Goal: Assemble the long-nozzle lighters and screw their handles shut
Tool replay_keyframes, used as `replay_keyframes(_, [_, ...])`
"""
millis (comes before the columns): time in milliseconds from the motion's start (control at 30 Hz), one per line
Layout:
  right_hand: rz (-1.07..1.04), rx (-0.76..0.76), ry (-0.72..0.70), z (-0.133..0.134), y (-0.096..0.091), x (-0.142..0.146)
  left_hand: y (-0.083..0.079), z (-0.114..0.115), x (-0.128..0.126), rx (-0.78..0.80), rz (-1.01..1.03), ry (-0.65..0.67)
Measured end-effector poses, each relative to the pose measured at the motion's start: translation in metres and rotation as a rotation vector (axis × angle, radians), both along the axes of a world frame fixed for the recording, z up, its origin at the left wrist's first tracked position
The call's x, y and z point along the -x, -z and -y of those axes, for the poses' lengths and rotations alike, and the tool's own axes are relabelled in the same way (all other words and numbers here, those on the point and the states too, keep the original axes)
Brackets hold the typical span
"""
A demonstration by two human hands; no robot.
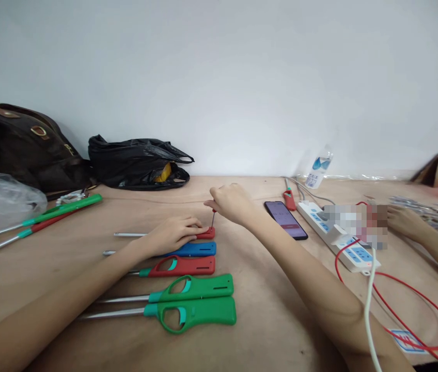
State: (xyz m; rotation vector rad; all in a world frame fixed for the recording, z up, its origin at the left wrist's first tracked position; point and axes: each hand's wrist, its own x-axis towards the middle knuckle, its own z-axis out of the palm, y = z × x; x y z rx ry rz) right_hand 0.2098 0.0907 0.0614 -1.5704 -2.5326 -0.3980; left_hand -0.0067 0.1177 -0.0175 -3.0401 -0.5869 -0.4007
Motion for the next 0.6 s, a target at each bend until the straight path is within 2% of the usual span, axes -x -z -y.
replay_keyframes(167, [-0.047,-0.007,-0.08,0.001,0.0018,0.0032,0.0006,-0.0001,0.0005,-0.048,-0.014,-0.015])
replay_keyframes(333, [0.002,-0.008,-0.002,-0.0011,0.0026,0.0017,0.0012,-0.0008,0.0,-0.012,0.003,0.008])
replay_keyframes(500, [-0.044,0.018,-0.097,0.0031,0.0005,0.0017,0.0006,0.0006,0.0,-0.013,0.007,-0.017])
replay_keyframes(600, [0.034,0.022,-0.048,0.0038,-0.0004,0.0045,0.0002,0.0009,0.0003,-0.007,0.0,-0.012])
